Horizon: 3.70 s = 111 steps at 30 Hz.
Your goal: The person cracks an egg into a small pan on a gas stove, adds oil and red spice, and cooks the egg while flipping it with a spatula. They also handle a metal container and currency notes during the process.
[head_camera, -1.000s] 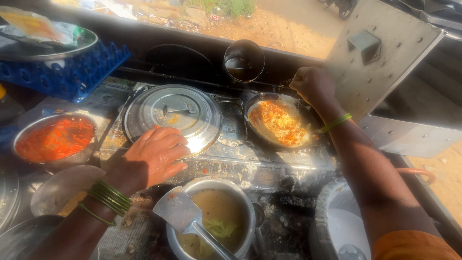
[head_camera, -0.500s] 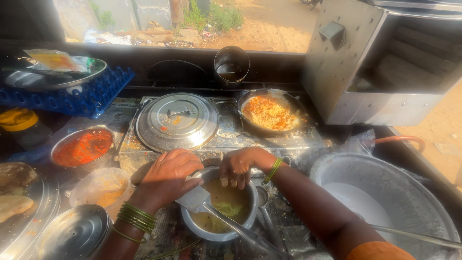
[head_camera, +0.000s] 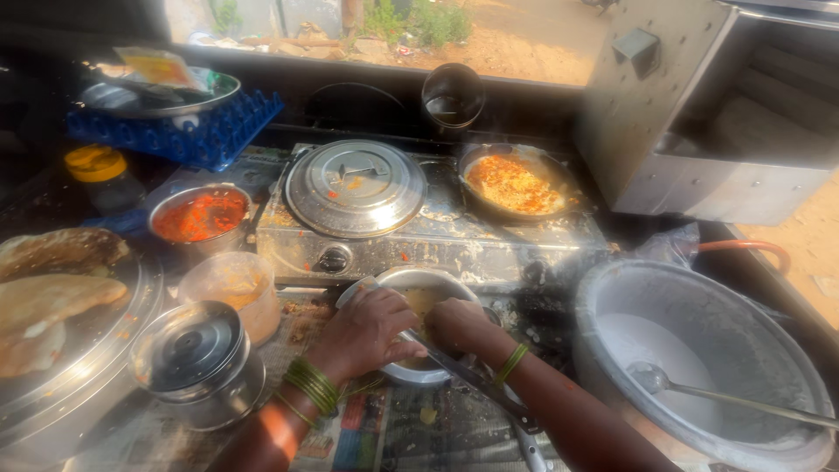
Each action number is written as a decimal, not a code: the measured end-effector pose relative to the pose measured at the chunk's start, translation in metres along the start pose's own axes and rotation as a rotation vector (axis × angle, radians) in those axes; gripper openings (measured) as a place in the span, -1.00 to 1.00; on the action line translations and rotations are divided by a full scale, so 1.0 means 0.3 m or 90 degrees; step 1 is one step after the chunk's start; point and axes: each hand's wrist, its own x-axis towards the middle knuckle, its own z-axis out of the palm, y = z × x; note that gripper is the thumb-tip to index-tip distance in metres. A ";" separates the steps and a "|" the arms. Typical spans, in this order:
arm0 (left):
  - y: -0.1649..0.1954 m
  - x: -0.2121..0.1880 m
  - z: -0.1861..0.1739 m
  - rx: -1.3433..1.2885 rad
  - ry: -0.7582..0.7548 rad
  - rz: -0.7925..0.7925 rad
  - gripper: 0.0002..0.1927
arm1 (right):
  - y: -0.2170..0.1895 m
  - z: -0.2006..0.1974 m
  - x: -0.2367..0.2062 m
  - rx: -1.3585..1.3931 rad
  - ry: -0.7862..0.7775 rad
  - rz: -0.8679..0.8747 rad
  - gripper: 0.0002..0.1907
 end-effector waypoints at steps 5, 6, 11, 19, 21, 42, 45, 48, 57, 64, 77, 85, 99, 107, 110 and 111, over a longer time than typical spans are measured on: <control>0.004 -0.022 0.113 0.038 -0.052 -0.024 -0.67 | 0.052 0.033 -0.079 0.058 0.272 -0.218 -0.86; 0.003 -0.023 0.129 0.040 -0.046 -0.013 -0.68 | 0.065 0.038 -0.103 0.085 0.304 -0.221 -0.79; -0.017 -0.025 0.180 0.028 -0.084 -0.055 -0.66 | 0.118 0.036 -0.256 0.177 0.250 -0.071 -0.60; -0.027 0.044 0.168 0.083 -0.146 -0.047 -0.86 | 0.104 0.067 -0.465 0.453 0.048 -0.006 -0.03; -0.004 0.094 0.133 0.076 -0.113 -0.003 -0.83 | 0.099 0.052 -0.481 0.402 0.148 -0.047 -0.13; -0.116 0.671 0.102 -0.005 0.057 0.185 -0.66 | 0.690 -0.761 -0.458 -0.345 0.104 0.349 -0.71; -0.206 0.705 0.143 -0.013 0.039 0.108 -0.61 | 0.730 -0.782 -0.446 -0.330 0.033 0.346 -0.73; -0.263 0.705 0.194 -0.155 -0.029 0.014 -0.50 | 0.782 -0.788 -0.483 -0.245 0.006 0.352 -0.67; -0.416 0.801 0.260 -0.085 0.014 -0.049 -0.33 | 0.882 -0.665 -0.571 -0.002 0.076 0.414 -0.60; -0.422 0.912 0.267 -0.012 -0.098 -0.082 -0.52 | 0.935 -0.605 -0.565 0.034 0.126 0.366 -0.63; -0.395 0.959 0.253 -0.080 -0.134 -0.107 -0.62 | 0.863 -0.683 -0.560 -0.031 0.167 0.348 -0.62; -0.398 1.001 0.201 -0.072 -0.140 -0.099 -0.60 | 0.755 -0.794 -0.543 -0.003 0.066 0.422 -0.67; -0.308 1.051 0.233 -0.034 -0.233 -0.105 -0.40 | 0.836 -0.666 -0.541 0.034 0.132 0.383 -0.67; -0.320 1.158 0.301 0.043 -0.226 -0.168 -0.64 | 0.782 -0.704 -0.592 0.126 0.112 0.458 -0.67; -0.327 1.203 0.281 0.004 -0.199 -0.166 -0.66 | 0.724 -0.708 -0.643 0.029 0.081 0.437 -0.64; -0.326 1.217 0.274 -0.006 -0.190 -0.149 -0.65 | 0.704 -0.695 -0.648 -0.009 0.056 0.416 -0.61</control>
